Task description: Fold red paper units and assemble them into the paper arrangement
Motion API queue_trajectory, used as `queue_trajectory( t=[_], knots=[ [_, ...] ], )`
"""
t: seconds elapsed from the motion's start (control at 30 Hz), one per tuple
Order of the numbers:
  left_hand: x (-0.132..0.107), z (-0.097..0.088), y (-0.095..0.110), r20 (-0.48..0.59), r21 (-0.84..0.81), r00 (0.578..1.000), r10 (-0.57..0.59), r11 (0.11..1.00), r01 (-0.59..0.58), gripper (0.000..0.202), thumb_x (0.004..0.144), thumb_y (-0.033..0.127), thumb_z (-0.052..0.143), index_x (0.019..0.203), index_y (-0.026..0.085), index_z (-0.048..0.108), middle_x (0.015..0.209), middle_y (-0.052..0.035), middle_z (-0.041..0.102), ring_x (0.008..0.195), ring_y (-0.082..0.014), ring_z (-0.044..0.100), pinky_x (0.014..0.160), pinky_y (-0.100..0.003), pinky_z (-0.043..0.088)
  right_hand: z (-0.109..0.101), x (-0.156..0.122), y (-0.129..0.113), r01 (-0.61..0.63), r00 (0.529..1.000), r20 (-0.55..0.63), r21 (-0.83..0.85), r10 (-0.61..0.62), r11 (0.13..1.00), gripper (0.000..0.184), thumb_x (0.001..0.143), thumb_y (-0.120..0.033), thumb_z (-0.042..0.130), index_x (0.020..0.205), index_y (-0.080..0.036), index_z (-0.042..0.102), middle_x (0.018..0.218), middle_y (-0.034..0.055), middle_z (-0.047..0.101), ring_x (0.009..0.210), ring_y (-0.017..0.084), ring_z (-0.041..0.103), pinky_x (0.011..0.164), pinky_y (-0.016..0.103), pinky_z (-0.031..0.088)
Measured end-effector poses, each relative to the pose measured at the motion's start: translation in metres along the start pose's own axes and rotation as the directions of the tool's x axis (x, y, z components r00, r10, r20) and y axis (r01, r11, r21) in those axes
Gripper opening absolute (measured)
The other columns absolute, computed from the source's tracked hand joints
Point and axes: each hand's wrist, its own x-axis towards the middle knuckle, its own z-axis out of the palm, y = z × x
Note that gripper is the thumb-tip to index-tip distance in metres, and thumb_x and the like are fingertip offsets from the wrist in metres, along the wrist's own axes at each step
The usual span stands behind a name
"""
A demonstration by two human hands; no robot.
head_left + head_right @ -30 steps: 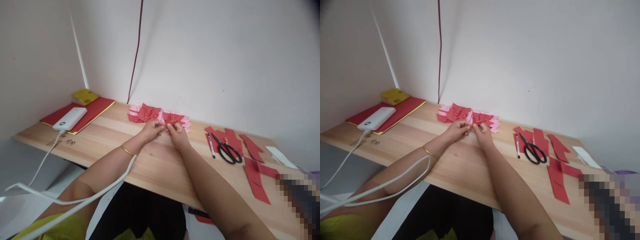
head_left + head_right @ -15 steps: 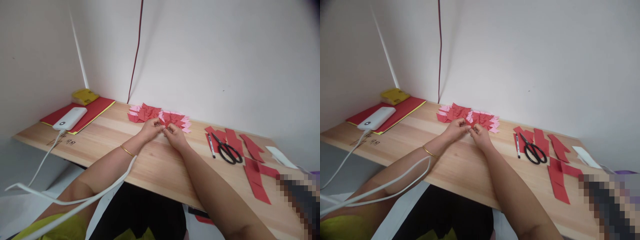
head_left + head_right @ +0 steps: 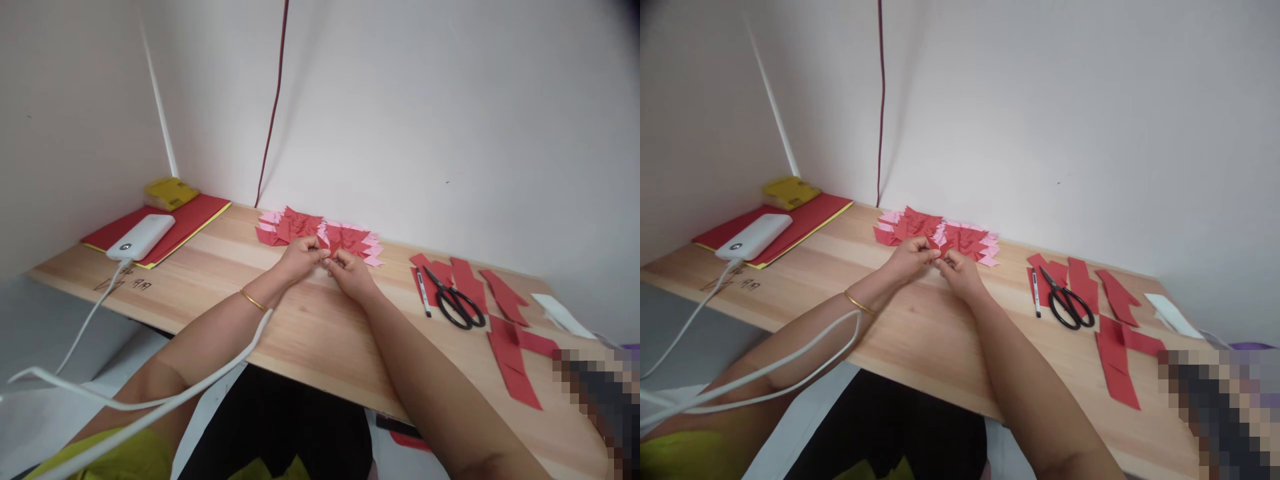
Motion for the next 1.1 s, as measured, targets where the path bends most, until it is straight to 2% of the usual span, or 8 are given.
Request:
queue_trajectory(
  t=[0.1, 0.3, 0.47, 0.53, 0.7, 0.8, 0.97, 1.1],
  knots=[
    [-0.001, 0.001, 0.001, -0.001, -0.002, 1.0, 0.014, 1.0, -0.014, 0.024, 0.067, 0.029, 0.068, 0.059, 0.015, 0.05, 0.055, 0.0029, 0.055, 0.052, -0.0088, 0.049, 0.053, -0.022, 0.036, 0.001, 0.0, 0.0, -0.02, 1.0, 0.011, 0.042, 0.02, 0.999, 0.023, 0.08, -0.04, 0.054, 0.069, -0.02, 0.052, 0.06, -0.0018, 0.058, 0.057, 0.013, 0.054, 0.058, 0.025, 0.04],
    [0.0, 0.003, 0.003, -0.093, -0.064, 0.995, -0.045, 0.997, 0.039, 0.028, 0.068, 0.029, 0.068, 0.057, 0.016, 0.045, 0.051, 0.0039, 0.051, 0.05, -0.008, 0.047, 0.054, -0.023, 0.037, 0.003, 0.001, 0.001, -0.002, 1.0, -0.016, 0.131, 0.005, 0.991, 0.021, 0.081, -0.04, 0.053, 0.074, -0.02, 0.053, 0.062, -0.0026, 0.057, 0.059, 0.012, 0.055, 0.061, 0.026, 0.043],
    [0.002, 0.004, -0.007, -0.015, -0.151, 0.996, -0.083, 0.985, 0.08, 0.023, 0.063, 0.028, 0.073, 0.067, 0.013, 0.055, 0.057, 0.0015, 0.056, 0.055, -0.0096, 0.051, 0.056, -0.024, 0.039, 0.005, 0.002, 0.006, 0.049, 0.999, -0.019, 0.189, -0.046, 0.981, 0.02, 0.081, -0.039, 0.053, 0.076, -0.02, 0.054, 0.071, -0.0003, 0.062, 0.062, 0.012, 0.056, 0.064, 0.028, 0.045],
    [0.003, 0.004, -0.011, -0.02, -0.131, 0.996, -0.083, 0.988, 0.08, 0.023, 0.062, 0.027, 0.073, 0.068, 0.012, 0.057, 0.058, 0.0006, 0.057, 0.055, -0.0103, 0.053, 0.057, -0.025, 0.04, 0.006, 0.003, 0.008, 0.041, 0.999, -0.018, 0.208, -0.038, 0.977, 0.018, 0.08, -0.038, 0.053, 0.077, -0.02, 0.054, 0.074, 0.0003, 0.063, 0.062, 0.012, 0.056, 0.064, 0.028, 0.046],
    [0.006, 0.002, -0.016, -0.12, 0.025, 0.991, -0.06, 0.998, 0.064, 0.019, 0.064, 0.027, 0.071, 0.069, 0.012, 0.06, 0.058, 0.0006, 0.058, 0.054, -0.0098, 0.051, 0.056, -0.024, 0.039, 0.009, 0.005, 0.008, 0.022, 0.995, -0.099, 0.309, 0.009, 0.951, 0.02, 0.078, -0.039, 0.056, 0.087, -0.021, 0.051, 0.07, -0.0022, 0.058, 0.06, 0.012, 0.054, 0.059, 0.026, 0.044],
    [0.006, 0.002, -0.016, -0.07, 0.039, 0.997, -0.035, 0.999, 0.038, 0.017, 0.065, 0.026, 0.069, 0.072, 0.012, 0.062, 0.057, 0.0017, 0.057, 0.052, -0.0094, 0.05, 0.054, -0.023, 0.039, 0.008, 0.004, 0.005, 0.061, 0.99, -0.143, 0.314, -0.016, 0.947, 0.023, 0.076, -0.04, 0.059, 0.086, -0.021, 0.049, 0.07, -0.0029, 0.054, 0.059, 0.011, 0.051, 0.056, 0.025, 0.04],
    [0.004, 0.003, -0.015, 0.017, 0.133, 0.999, -0.029, 0.991, 0.026, 0.019, 0.07, 0.03, 0.067, 0.072, 0.012, 0.061, 0.054, 0.0019, 0.056, 0.048, -0.0093, 0.049, 0.051, -0.023, 0.037, 0.004, 0.002, 0.001, 0.075, 0.977, -0.21, 0.159, -0.041, 0.984, 0.02, 0.078, -0.038, 0.057, 0.071, -0.021, 0.049, 0.059, -0.0051, 0.045, 0.053, 0.01, 0.041, 0.051, 0.024, 0.033],
    [0.002, 0.004, -0.011, 0.041, 0.096, 0.998, -0.046, 0.995, 0.042, 0.017, 0.072, 0.028, 0.066, 0.071, 0.013, 0.059, 0.055, 0.0016, 0.056, 0.048, -0.0084, 0.05, 0.051, -0.022, 0.038, 0.004, 0.001, -0.001, 0.069, 0.973, -0.228, 0.176, -0.027, 0.982, 0.021, 0.078, -0.039, 0.057, 0.071, -0.021, 0.049, 0.061, -0.0043, 0.049, 0.055, 0.011, 0.044, 0.053, 0.024, 0.035]
  ],
)
